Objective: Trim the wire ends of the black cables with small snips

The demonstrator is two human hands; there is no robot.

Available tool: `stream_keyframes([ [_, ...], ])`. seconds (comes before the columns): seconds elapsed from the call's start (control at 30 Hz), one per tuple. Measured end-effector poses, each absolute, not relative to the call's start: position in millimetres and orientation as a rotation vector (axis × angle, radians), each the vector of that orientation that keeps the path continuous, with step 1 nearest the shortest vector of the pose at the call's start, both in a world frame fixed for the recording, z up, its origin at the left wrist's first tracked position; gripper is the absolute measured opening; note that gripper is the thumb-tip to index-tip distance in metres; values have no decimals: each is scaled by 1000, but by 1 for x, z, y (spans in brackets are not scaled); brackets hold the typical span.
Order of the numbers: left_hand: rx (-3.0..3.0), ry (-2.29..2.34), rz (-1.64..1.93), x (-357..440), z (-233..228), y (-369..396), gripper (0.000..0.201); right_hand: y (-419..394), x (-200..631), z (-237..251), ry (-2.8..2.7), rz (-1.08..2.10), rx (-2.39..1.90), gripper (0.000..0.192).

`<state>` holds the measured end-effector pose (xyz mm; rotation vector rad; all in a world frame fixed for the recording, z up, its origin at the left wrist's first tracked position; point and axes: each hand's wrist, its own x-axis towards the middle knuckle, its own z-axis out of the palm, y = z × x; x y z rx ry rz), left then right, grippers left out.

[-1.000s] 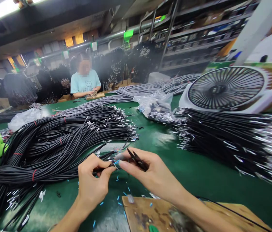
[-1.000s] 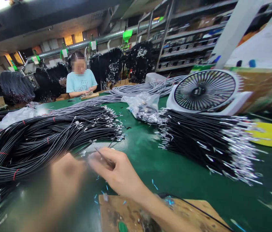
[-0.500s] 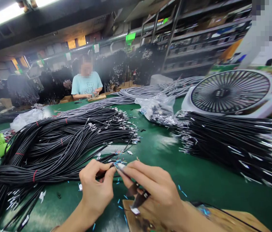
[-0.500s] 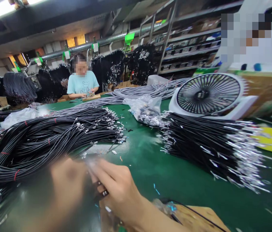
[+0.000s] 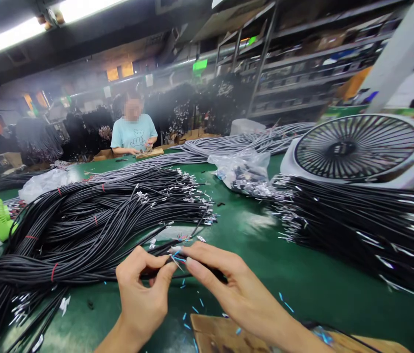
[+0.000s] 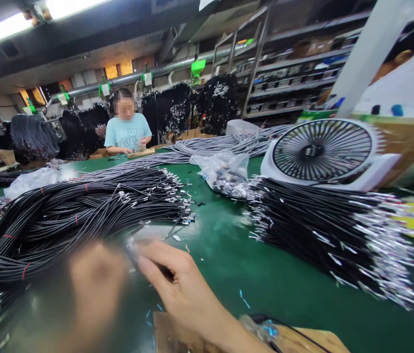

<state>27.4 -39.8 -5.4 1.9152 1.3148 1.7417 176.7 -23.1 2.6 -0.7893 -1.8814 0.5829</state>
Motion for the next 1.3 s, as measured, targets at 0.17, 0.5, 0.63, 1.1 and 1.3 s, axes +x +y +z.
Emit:
stream_keyframes([
  [0.17,2022,1357,1853,28,-5,-41,17,-22,176,5,-1873,641,-804,25],
  [0.5,2204,1400,1934,29,-4,-40,21,-22,176,4,-1872,678,-819,26],
  [0.63,2230,1408,1963,31,-3,-40,23,-22,176,5,-1871,689,-827,26],
  [1.1,1881,1296,1593,20,-5,-37,15,-23,178,0,-1839,491,-810,20],
  [1.3,1780,1239,1316,13,-5,-31,29,-24,178,2,-1872,455,-817,23],
])
